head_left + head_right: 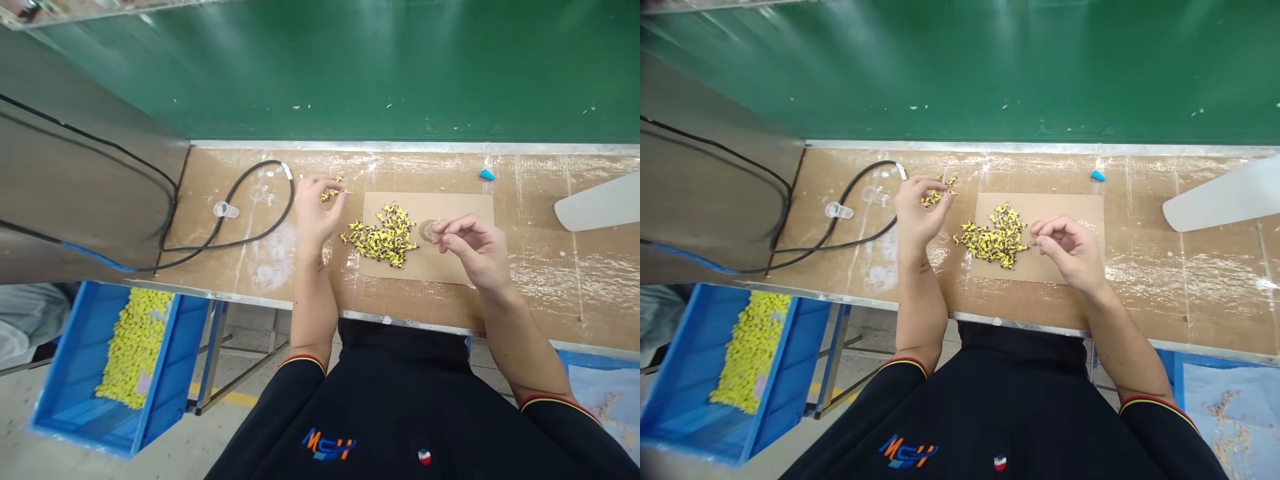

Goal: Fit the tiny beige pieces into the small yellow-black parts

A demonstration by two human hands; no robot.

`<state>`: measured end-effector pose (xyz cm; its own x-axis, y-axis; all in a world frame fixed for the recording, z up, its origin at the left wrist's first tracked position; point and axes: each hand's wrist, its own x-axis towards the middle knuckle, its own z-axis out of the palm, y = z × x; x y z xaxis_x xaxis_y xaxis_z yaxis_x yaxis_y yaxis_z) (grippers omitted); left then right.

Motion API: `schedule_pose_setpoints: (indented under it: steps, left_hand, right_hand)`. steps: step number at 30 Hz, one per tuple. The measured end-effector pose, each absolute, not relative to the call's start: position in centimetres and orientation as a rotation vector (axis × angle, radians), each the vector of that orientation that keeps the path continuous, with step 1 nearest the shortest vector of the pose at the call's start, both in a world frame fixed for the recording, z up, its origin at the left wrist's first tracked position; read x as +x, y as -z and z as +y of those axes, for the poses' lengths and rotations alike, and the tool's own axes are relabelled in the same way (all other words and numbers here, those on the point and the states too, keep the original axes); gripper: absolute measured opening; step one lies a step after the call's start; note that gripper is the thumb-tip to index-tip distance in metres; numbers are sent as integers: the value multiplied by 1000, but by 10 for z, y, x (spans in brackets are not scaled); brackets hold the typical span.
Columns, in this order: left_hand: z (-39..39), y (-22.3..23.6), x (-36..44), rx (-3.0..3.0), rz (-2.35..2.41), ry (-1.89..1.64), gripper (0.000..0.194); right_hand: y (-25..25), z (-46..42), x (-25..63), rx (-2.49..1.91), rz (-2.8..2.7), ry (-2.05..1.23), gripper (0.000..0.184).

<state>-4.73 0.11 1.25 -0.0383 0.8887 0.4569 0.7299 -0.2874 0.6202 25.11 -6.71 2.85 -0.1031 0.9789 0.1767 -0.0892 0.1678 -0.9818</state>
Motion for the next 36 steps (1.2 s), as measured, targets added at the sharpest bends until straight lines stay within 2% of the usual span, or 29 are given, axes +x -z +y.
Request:
schedule_pose_setpoints:
  steps: [3, 6, 9, 11, 14, 17, 21, 30, 36]
  left_hand:
    - [6, -7, -69, 1896, 1847, -1322, 15]
    - [1, -13, -63, 1936, 1713, -1332, 10]
    - [-7, -23, -44, 2169, 1432, -865, 16]
    - [-11, -24, -31, 2255, 1308, -538, 26]
    - [-13, -18, -17, 2299, 1295, -315, 38]
    - [-12, -10, -9, 2316, 1321, -252, 35]
    - [-8, -5, -3, 2291, 1365, -197, 32]
    - [-3, 0, -5, 2197, 1391, -306, 30]
    - [0, 10, -6, 2191, 1419, -394, 25]
  right_hand:
    - [-29, -66, 255, -991, -1364, -1105, 17]
    - [-32, -64, 267, -1166, -1571, -824, 12]
    - [-36, -58, 288, -1420, -1858, -470, 10]
    - [-37, -52, 306, -1562, -1963, -389, 11]
    - [-33, -44, 331, -1762, -2082, -376, 20]
    - [-26, -40, 345, -1835, -2239, -503, 26]
    - [-20, -37, 343, -1813, -2343, -593, 24]
    - [-17, -35, 333, -1882, -2464, -528, 25]
    - [-16, -37, 338, -1774, -2431, -509, 24]
